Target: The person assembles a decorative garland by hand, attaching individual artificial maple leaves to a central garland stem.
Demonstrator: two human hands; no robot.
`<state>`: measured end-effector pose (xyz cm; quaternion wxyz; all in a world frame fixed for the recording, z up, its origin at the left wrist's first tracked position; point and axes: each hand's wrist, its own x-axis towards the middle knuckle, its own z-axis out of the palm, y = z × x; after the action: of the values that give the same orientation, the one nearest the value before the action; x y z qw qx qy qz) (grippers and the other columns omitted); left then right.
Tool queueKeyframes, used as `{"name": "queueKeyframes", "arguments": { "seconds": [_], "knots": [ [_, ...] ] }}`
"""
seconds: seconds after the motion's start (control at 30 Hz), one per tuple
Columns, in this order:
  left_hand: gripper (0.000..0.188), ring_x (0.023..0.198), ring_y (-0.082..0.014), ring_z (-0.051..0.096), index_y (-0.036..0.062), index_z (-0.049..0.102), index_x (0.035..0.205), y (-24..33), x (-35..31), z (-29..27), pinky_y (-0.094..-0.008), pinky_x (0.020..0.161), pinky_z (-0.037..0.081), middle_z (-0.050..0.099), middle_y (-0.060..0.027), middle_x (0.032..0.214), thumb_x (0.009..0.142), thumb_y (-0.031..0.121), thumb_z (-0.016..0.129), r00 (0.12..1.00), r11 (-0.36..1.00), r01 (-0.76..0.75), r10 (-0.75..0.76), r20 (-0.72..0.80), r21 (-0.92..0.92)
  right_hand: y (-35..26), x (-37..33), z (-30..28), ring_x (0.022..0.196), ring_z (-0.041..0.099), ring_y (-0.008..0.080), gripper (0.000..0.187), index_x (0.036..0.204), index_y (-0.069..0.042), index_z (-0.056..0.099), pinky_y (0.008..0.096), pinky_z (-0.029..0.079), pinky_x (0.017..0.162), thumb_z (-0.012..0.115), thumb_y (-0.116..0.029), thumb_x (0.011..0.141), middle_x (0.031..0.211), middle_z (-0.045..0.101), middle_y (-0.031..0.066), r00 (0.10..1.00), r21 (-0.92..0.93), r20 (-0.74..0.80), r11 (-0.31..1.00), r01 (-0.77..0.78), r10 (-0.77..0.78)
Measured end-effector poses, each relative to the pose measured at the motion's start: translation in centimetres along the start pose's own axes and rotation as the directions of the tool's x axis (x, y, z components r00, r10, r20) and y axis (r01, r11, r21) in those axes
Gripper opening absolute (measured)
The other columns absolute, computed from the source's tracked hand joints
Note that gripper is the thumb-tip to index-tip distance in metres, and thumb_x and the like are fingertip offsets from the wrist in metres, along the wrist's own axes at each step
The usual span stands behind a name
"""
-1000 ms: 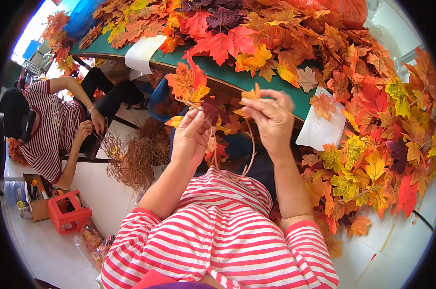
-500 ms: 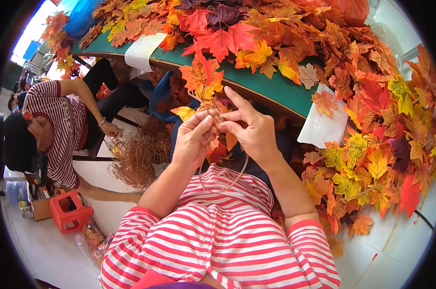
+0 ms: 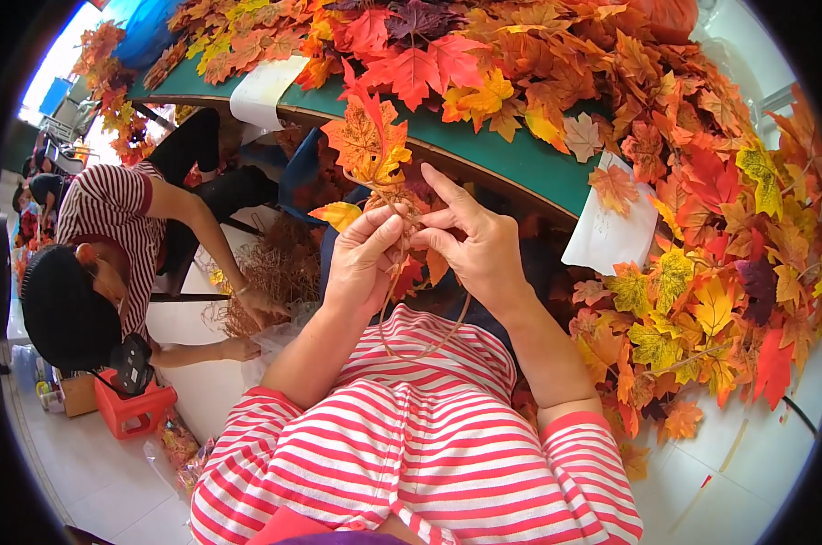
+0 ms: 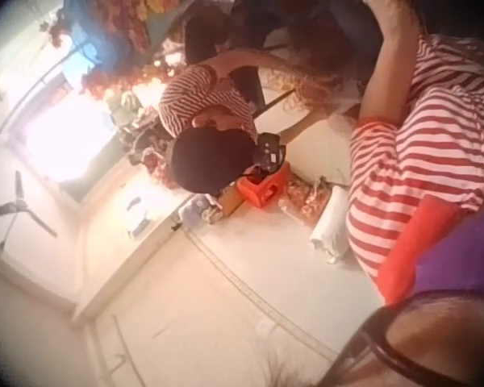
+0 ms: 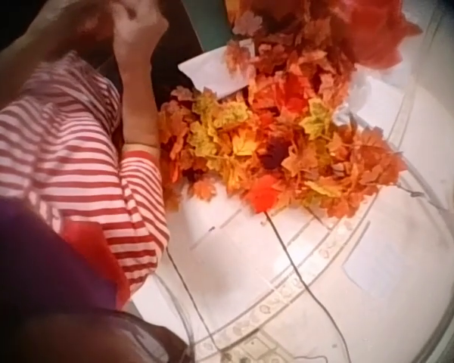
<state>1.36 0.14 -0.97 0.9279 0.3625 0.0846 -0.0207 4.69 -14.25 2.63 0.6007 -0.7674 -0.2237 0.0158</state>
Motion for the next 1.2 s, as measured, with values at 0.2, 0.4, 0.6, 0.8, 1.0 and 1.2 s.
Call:
{"name": "queueKeyframes", "arguments": {
  "seconds": [0.2,0.4,0.6,0.8,1.0,1.2],
  "knots": [
    [0.016,0.063,-0.0049,0.05,0.0024,0.061,0.097,-0.2,-0.1,-0.1,-0.0172,0.055,0.039,0.059,-0.0002,0.077,0.083,0.009,0.061,1.0,1.0,0.005,-0.005,-0.002,-0.006,0.4,0.0,0.2,0.074,0.064,0.0096,0.056,0.126,-0.008,0.046,0.0222,0.049,0.069,0.065,0.001,0.074,0.079,0.067,0.0084,0.999,-0.009,-0.033,0.999,-0.032,0.031],
    [0.016,0.064,-0.0056,0.05,0.0027,0.061,0.097,-0.5,-0.2,-0.2,-0.018,0.058,0.041,0.06,-0.0001,0.079,0.082,0.009,0.062,1.0,1.0,0.007,-0.008,-0.005,-0.014,0.8,0.0,0.3,0.072,0.064,0.0088,0.053,0.122,-0.006,0.049,0.0213,0.048,0.068,0.067,-0.001,0.072,0.079,0.067,0.0095,0.994,0.049,-0.091,0.997,-0.061,0.066],
    [0.016,0.064,-0.0055,0.05,0.0029,0.061,0.097,-0.5,-0.2,-0.3,-0.0176,0.058,0.041,0.06,0.0004,0.078,0.082,0.009,0.062,1.0,1.0,0.002,-0.002,-0.001,-0.007,0.9,-0.2,0.3,0.072,0.063,0.0083,0.052,0.12,-0.006,0.051,0.0214,0.048,0.069,0.068,-0.002,0.071,0.078,0.067,0.0097,0.992,0.082,-0.083,0.992,-0.091,0.098],
    [0.017,0.064,-0.0055,0.051,0.0023,0.061,0.097,-0.6,-0.2,-0.3,-0.0174,0.057,0.041,0.06,0.0001,0.078,0.082,0.008,0.061,1.0,1.0,-0.011,0.011,-0.003,-0.019,1.0,-0.1,0.3,0.072,0.063,0.0078,0.051,0.119,-0.006,0.052,0.0212,0.048,0.07,0.068,-0.002,0.071,0.077,0.067,0.009,0.994,0.031,-0.072,0.996,-0.08,0.082],
    [0.017,0.064,-0.0054,0.051,0.0018,0.061,0.097,-0.7,-0.2,-0.2,-0.0175,0.057,0.041,0.061,-0.0004,0.079,0.082,0.009,0.062,1.0,1.0,-0.016,0.016,-0.007,0.01,0.7,-0.3,0.4,0.072,0.063,0.0091,0.051,0.119,-0.006,0.052,0.0218,0.048,0.069,0.068,-0.002,0.071,0.078,0.067,0.0096,0.992,0.016,-0.089,0.996,-0.086,0.087],
    [0.015,0.067,-0.0051,0.052,0.0017,0.062,0.095,-0.7,-0.1,-0.4,-0.0175,0.06,0.043,0.062,-0.0018,0.082,0.082,0.009,0.062,0.999,0.996,-0.045,0.044,0.018,0.081,0.2,-0.3,0.3,0.072,0.064,0.0094,0.051,0.119,-0.005,0.052,0.0219,0.048,0.068,0.067,-0.001,0.071,0.078,0.067,0.0096,0.995,-0.048,-0.088,0.997,-0.057,0.052]
  ]
}}
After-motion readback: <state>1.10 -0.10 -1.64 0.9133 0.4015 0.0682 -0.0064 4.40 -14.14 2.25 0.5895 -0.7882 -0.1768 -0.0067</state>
